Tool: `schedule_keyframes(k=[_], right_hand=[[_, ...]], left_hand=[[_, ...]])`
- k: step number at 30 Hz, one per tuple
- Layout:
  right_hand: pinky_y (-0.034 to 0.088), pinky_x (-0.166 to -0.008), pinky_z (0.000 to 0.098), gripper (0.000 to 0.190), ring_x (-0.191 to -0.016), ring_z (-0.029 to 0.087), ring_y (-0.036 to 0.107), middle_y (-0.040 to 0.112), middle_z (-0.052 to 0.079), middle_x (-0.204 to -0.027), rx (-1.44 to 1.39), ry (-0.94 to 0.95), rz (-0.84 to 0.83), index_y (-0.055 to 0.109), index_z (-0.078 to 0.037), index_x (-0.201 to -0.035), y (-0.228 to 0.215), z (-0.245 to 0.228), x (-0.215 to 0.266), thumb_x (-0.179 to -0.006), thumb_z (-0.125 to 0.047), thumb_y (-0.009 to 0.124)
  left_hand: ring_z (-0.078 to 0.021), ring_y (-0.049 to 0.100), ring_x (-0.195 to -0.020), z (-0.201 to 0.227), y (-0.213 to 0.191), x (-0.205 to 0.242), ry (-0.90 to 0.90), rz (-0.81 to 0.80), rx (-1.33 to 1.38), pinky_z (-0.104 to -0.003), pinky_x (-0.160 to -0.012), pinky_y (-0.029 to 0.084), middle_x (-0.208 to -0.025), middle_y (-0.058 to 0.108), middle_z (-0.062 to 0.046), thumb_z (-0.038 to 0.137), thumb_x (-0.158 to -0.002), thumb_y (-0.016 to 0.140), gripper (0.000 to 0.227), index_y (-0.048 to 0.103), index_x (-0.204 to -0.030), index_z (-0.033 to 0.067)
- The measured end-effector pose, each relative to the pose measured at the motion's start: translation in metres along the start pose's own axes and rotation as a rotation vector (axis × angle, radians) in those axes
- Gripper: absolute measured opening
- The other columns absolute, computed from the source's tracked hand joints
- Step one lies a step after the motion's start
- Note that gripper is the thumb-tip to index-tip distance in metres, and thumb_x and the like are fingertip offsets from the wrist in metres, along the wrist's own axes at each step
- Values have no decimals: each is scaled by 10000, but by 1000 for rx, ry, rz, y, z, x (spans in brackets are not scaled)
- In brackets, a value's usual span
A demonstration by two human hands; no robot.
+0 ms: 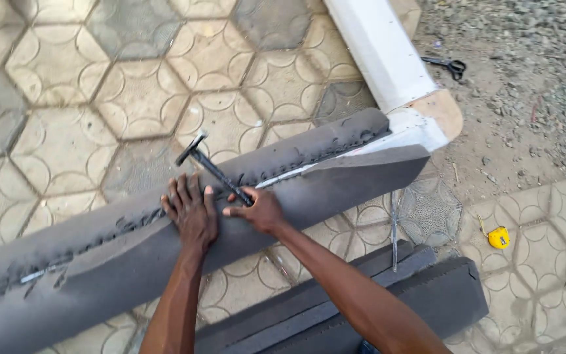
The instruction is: Hammering along a seam on a piece of grey foam padding to flatten or secure it
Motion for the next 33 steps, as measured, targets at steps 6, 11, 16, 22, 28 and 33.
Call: schedule_keyframes(k=[6, 11, 16, 22, 28, 33], right_hand=[[523, -617, 338, 369, -642, 235, 672, 649, 68, -609, 157, 12, 1, 789, -256, -941, 4, -3, 4, -664, -453, 933], [498, -593, 355, 358, -598, 238, 636, 633, 75, -598, 195, 12, 6, 770, -230, -964, 10, 6, -4, -699, -403, 938], [451, -558, 366, 350, -570, 231, 568, 597, 92, -598, 207, -22, -24, 771, -200, -1012, 8, 8, -1, -741, -341, 942], [382, -547, 316, 417, -585, 165, 484, 537, 57, -620, 182, -59, -89, 756, -209, -1179, 13, -10, -1, -811, -316, 919], [414, -536, 242, 406, -567, 94, 499, 593, 19, -626, 107, 74, -115, 780, -239, -1148, 9, -6, -5, -780, -291, 942], [447, -561, 230, 347, -641, 104, 520, 639, 34, -693, 83, 108, -91, 803, -216, -1100, 1, 5, -12, -800, -335, 930]], left_hand=[[-350, 139, -1552, 3, -22, 10, 5, 34, 197, -629, -1239, 20, -1591, 298, -133, 486, -1139, 314, 528, 389, -1545, 156], [-313, 505, -1370, 34, -85, 63, 274, 277, -52, -554, -1230, 237, -1312, 599, -102, 387, -963, 684, 371, 685, -1227, 126], [-273, 567, -1269, 6, -62, 60, 199, 348, 32, -510, -1175, 310, -1242, 619, -58, 532, -916, 701, 491, 673, -1260, 183], [-258, 631, -1102, 4, -73, 43, 91, 424, 64, -487, -1090, 412, -1025, 611, -35, 662, -763, 717, 553, 673, -1060, 199], [-254, 662, -1002, 7, -77, 39, 125, 472, 117, -486, -1030, 458, -917, 615, -25, 653, -804, 698, 495, 674, -974, 189], [-247, 657, -978, 10, -74, 31, 188, 380, 140, -488, -998, 458, -900, 630, -16, 629, -849, 712, 444, 715, -935, 194]])
Point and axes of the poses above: each hand's wrist, its own x-axis away from the middle knuckle, its own y-axis out of the palm, z = x × y, the point moved 6 cm from there along -x, towards the middle knuckle
